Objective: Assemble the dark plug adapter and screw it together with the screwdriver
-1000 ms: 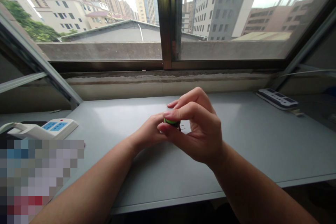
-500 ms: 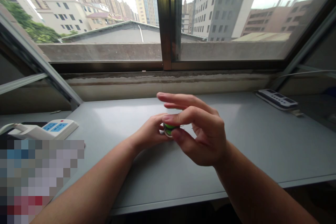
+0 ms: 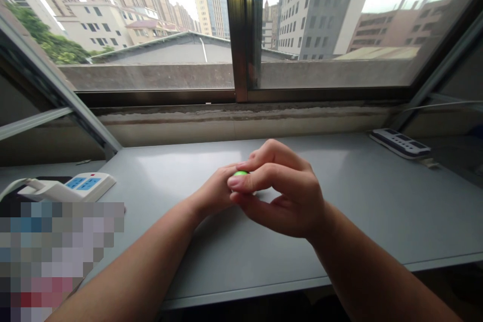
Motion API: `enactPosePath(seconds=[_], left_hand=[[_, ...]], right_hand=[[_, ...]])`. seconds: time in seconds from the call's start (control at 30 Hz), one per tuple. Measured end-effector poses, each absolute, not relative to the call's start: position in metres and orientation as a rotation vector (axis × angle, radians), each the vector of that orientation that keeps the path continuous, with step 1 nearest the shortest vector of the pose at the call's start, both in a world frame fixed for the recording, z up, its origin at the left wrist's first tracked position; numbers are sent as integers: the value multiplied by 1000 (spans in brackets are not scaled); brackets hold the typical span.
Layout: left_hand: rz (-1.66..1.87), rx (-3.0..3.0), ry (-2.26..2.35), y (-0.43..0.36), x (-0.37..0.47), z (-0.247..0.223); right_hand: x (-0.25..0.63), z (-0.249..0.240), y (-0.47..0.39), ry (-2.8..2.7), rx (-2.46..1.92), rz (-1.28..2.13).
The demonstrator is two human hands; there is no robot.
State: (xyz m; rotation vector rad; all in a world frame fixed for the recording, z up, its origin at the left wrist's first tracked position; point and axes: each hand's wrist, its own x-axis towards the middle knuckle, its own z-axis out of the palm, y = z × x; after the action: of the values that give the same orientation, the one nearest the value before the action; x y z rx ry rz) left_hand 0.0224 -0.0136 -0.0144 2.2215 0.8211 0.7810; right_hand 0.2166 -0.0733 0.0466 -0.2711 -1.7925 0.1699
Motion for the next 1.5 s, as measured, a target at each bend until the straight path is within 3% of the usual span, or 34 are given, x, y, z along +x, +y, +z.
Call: enactPosePath(seconds=[0.3,0.93,1.13,1.33,1.5], left_hand=[[771,2205,779,-13,20,-15],[770,2167,798,-12,20,-17],[765,2163,805,-13,21,-14],[784,2160,791,-13,21,-16],[779,2184,788,-11,21,-19]], right_hand=[[219,44,-70,-1803,-248,286],[221,46,-70,-1769,-257,175],[224,47,-71,-1877,-213,339],[222,48,-68,-1753,-195,208],[225,49,-70,-1866,-155,334]])
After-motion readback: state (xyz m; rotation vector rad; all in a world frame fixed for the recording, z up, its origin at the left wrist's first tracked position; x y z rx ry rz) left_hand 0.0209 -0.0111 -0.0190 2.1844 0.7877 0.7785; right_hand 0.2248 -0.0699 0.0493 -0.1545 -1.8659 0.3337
